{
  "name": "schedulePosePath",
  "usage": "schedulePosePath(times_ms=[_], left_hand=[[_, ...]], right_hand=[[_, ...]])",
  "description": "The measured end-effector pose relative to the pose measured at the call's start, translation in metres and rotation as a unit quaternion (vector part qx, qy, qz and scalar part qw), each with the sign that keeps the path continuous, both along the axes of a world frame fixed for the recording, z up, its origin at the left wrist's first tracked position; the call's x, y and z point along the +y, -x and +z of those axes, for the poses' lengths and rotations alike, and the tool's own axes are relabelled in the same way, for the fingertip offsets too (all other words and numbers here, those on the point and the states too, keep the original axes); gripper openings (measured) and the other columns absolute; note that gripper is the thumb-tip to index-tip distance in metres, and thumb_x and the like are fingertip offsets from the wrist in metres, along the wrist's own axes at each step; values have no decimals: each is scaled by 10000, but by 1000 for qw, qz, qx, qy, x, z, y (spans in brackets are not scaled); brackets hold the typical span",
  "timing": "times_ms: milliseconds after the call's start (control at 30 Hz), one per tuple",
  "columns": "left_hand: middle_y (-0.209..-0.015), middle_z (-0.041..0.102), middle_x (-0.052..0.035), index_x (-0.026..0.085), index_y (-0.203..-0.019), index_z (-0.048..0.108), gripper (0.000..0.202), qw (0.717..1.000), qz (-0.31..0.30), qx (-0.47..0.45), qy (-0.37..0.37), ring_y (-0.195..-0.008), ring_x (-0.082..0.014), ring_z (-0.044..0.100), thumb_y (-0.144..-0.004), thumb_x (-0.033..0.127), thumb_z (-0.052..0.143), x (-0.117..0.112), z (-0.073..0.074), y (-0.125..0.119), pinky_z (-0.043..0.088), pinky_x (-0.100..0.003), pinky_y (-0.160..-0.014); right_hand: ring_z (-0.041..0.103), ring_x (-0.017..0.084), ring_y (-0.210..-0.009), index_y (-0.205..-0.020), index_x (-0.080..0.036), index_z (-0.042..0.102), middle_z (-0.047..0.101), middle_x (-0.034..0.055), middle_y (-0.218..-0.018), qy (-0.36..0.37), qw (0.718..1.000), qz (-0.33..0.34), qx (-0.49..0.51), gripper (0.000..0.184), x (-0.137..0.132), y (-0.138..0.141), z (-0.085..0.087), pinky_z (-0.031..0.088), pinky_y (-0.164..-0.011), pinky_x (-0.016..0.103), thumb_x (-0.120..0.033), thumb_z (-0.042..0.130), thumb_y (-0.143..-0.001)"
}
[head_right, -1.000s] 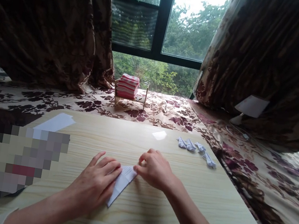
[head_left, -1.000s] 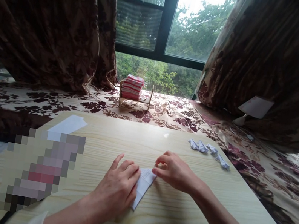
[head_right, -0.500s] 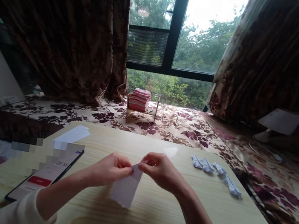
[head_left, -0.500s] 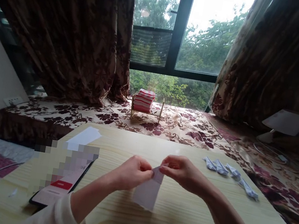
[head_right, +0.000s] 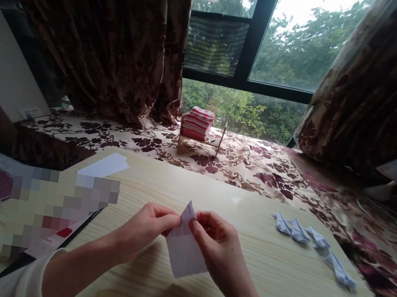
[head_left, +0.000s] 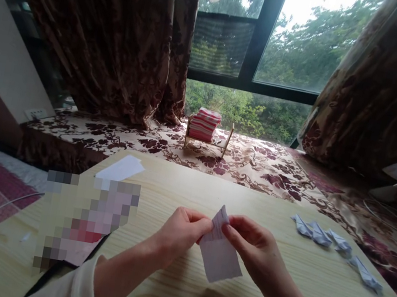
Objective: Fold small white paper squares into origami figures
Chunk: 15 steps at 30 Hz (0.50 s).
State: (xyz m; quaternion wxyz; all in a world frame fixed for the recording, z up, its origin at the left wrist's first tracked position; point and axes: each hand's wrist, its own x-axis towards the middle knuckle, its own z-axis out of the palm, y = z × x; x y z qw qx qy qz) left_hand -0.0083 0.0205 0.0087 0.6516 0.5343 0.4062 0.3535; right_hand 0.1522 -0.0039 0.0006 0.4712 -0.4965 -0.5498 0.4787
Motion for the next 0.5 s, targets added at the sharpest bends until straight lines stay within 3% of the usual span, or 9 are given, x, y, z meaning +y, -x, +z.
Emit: schedulePosePath(times_ms=[267,500], left_hand=[[-475,426,22,133,-481,560,202,1000,-9,-1,19,-509,-102,368,-640,247,511,0,-1,1,313,-243,-533],[-478,455,14,134,-473,546,199,998,5,-9,56,-512,-101,389,-614,275,547,0,2,2,303,-238,-527]], right_hand=[[588,157,-644,-872,-176,650,653,34,-723,-31,999,-16,-34,271,-3,5,-9,456,-553,247,-427,644,-771],[560,149,-680,-803,-203,665,614,30,-772,-140,988,-19,-57,126,-3,5,-13,444,-570,249,-316,610,-816]])
